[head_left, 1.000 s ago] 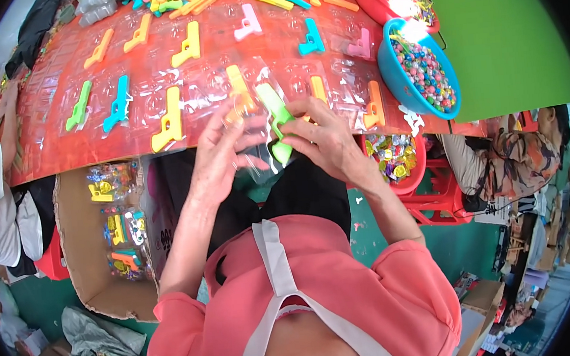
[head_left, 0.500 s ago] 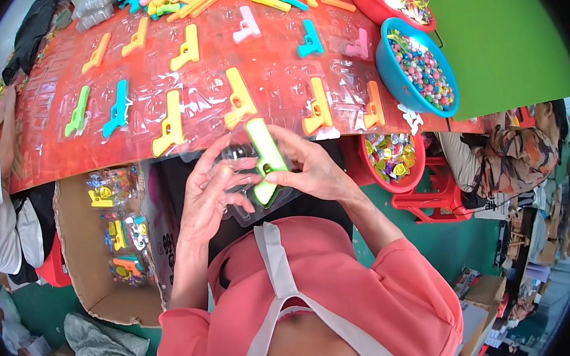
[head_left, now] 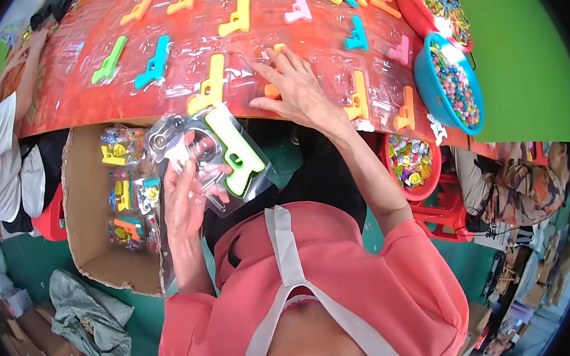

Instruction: Packaging toy water guns into plastic containers and then into a cardboard box.

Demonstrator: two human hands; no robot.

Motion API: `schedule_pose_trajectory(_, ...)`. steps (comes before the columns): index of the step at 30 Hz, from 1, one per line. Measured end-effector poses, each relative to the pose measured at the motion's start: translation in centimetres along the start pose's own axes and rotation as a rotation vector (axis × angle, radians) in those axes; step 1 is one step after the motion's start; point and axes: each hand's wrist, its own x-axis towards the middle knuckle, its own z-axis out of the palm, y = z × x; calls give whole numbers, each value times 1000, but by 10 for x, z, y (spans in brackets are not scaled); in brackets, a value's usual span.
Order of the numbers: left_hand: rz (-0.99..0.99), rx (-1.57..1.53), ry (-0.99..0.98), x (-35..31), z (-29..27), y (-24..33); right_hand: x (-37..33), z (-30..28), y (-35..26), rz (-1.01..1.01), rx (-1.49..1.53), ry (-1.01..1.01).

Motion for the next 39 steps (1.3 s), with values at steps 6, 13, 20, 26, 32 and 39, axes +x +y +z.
schedule_pose_trajectory(6, 21, 28, -16, 30, -2, -3, 5, -2, -3, 78, -16, -1)
schedule_pose_trajectory(13, -32, 56, -1, 40, -2, -3, -28, -45, 16, 165, -216, 147)
schedule_pose_trajectory(20, -22, 93, -127, 41, 11, -7, -53, -36, 60, 221, -85, 125)
schedule_pose_trajectory(26, -125, -12, -242, 55, 41, -14, -85, -82, 77, 358, -224, 309)
schedule_pose_trajectory(32, -244, -10, -296, 74, 78, -43, -136, -72, 110, 544, -281, 258)
schedule_pose_trajectory(39, -353, 108, -465, 83, 133, -64, -147, -154, 97, 368, 20, 594)
